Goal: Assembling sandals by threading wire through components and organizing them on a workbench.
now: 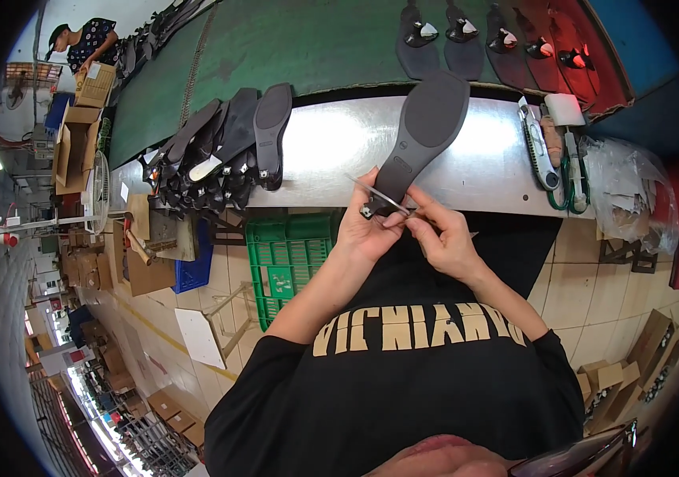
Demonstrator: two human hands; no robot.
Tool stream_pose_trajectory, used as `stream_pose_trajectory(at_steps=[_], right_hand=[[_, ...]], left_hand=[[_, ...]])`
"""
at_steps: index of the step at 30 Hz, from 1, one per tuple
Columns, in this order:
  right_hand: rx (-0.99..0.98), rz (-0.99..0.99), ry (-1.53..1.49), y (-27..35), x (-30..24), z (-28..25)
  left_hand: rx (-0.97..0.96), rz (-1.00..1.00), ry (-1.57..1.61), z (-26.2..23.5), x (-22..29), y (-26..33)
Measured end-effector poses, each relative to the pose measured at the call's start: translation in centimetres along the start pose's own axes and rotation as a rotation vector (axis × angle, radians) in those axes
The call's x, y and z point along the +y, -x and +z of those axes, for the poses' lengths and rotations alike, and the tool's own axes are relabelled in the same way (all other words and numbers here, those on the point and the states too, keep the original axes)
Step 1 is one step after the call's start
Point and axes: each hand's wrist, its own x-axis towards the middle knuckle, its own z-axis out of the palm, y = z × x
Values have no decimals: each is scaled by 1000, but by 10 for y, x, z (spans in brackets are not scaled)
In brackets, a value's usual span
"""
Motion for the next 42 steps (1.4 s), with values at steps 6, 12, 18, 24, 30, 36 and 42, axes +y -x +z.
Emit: stream_pose_trajectory(at_steps=[6,12,18,24,30,36,42], right_hand=[[-112,239,-293,-5,-17,-20],[-289,532,-588,1,-26,-4],[-284,519,-772,-10,-36,-17],[-110,-53,268,-12,-47,-13],[-111,-237,342,-10,-48,-2],[-121,-404,384,-8,-57,-2],[9,-278,527,-10,-47,-7]], left_hand=[[30,51,76,3,4,6],[51,837,-644,11,7,11],[-32,1003,-800,16,14,19],[-67,1013,-821,19,23,24],[-53,839,-640,24,28,22],[-47,285,-138,24,40,17],[-285,47,168,18,17,6]])
